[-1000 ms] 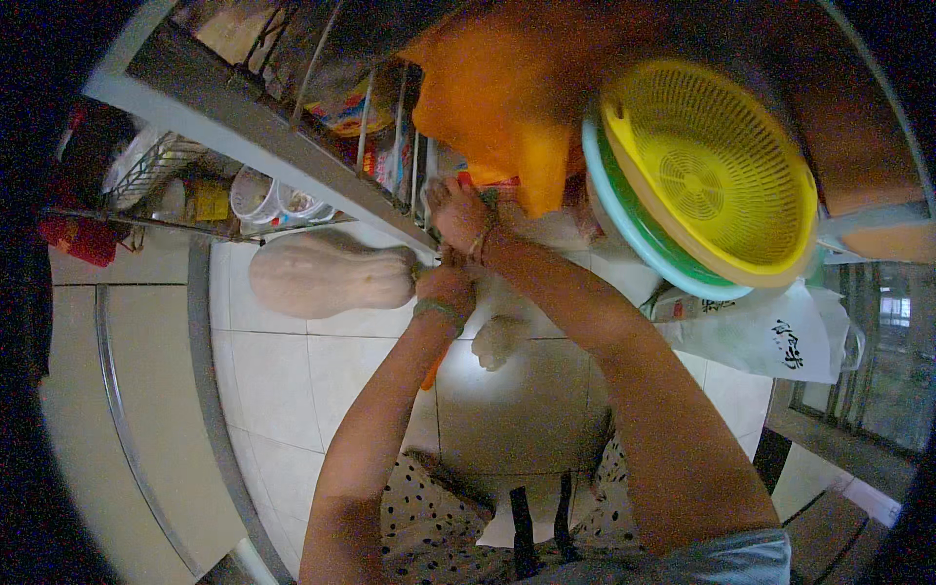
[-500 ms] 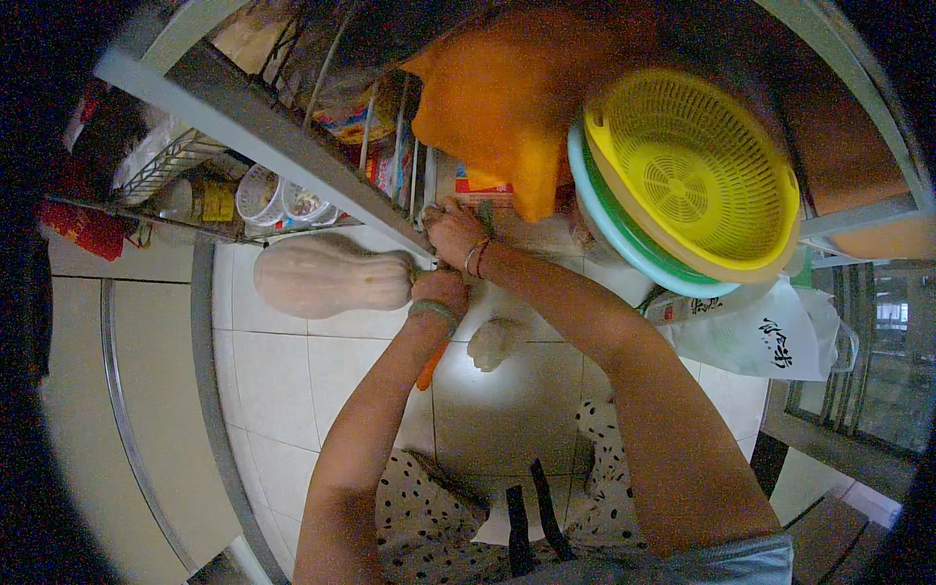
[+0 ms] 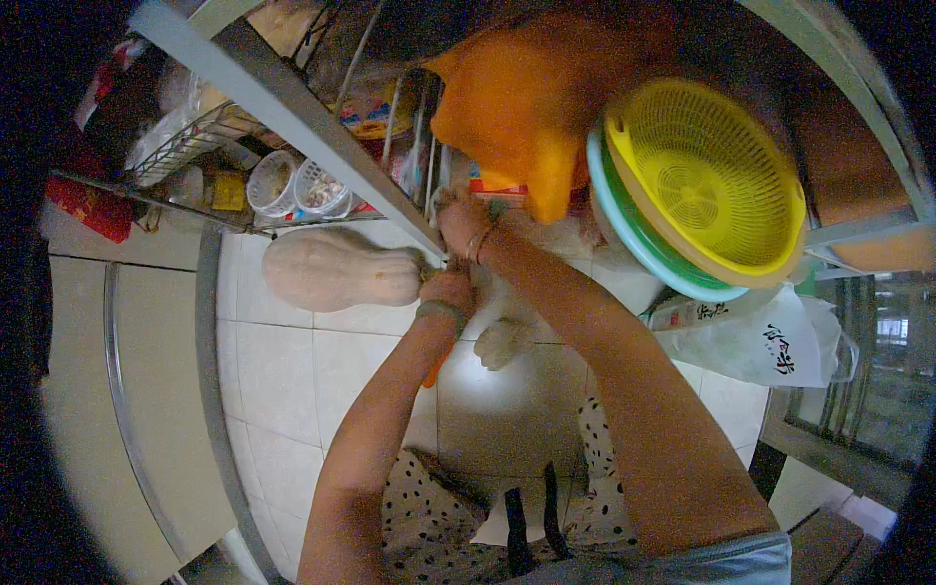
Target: The person kneels on the kitchen floor and uses a cloth to wipe the tiled area under a metal storage shelf. They move a yellow colander and a white plastic bag to access the space and continue scrubbing the floor surface.
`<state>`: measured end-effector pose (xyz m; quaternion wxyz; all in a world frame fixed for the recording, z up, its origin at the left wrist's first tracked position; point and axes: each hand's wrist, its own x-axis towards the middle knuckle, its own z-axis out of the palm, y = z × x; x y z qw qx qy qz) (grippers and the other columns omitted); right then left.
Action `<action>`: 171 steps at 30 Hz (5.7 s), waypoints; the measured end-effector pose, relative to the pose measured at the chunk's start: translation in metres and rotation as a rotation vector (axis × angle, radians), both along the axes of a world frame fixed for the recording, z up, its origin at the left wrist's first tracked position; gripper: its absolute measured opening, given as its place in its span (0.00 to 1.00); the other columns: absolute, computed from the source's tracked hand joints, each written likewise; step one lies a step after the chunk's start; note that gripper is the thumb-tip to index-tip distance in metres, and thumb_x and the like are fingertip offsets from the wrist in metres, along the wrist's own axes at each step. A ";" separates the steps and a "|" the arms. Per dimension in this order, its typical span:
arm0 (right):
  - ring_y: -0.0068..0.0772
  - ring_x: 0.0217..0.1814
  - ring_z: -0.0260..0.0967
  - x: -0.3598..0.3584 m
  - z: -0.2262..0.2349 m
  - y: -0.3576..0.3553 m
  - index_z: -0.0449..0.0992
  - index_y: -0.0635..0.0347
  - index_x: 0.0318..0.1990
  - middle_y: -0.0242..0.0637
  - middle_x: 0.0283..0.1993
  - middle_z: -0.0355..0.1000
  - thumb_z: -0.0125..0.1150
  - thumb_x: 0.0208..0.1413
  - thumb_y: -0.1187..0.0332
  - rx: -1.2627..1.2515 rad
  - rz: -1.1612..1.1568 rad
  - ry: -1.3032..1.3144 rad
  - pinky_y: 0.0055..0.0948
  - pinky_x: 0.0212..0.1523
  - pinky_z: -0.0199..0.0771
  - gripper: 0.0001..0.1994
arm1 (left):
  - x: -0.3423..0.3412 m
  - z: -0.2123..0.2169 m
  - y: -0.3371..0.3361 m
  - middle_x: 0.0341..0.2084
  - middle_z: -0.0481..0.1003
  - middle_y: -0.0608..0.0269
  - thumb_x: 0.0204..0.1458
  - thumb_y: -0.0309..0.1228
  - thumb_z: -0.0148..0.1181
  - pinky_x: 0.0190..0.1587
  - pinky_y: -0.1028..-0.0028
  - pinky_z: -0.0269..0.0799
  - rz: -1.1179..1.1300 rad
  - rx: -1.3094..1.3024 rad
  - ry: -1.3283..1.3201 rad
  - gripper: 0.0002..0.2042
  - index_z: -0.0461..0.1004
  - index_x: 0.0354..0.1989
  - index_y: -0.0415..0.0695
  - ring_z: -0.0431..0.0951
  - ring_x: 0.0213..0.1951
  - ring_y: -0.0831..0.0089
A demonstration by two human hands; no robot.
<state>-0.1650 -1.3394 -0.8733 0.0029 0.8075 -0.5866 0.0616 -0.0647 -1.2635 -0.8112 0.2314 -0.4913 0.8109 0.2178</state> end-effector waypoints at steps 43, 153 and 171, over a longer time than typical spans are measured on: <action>0.46 0.41 0.63 0.004 0.005 0.007 0.72 0.62 0.40 0.45 0.38 0.69 0.47 0.49 0.71 0.047 0.074 0.054 0.37 0.44 0.66 0.12 | 0.016 0.004 0.007 0.54 0.63 0.54 0.46 0.27 0.48 0.37 0.64 0.72 0.069 -0.038 0.087 0.26 0.56 0.58 0.43 0.76 0.39 0.60; 0.41 0.43 0.62 -0.006 0.025 -0.025 0.73 0.62 0.38 0.41 0.38 0.70 0.50 0.42 0.73 -0.158 -0.100 0.043 0.37 0.39 0.68 0.13 | -0.006 -0.004 0.021 0.63 0.47 0.61 0.48 0.39 0.52 0.38 0.60 0.71 0.229 -0.111 0.263 0.32 0.48 0.61 0.45 0.75 0.38 0.56; 0.42 0.49 0.59 -0.002 0.036 -0.032 0.72 0.61 0.41 0.40 0.41 0.69 0.51 0.43 0.73 -0.041 -0.147 0.159 0.44 0.44 0.61 0.14 | -0.009 -0.012 0.023 0.65 0.38 0.59 0.50 0.39 0.50 0.39 0.59 0.70 0.189 -0.097 0.223 0.32 0.46 0.62 0.44 0.75 0.38 0.56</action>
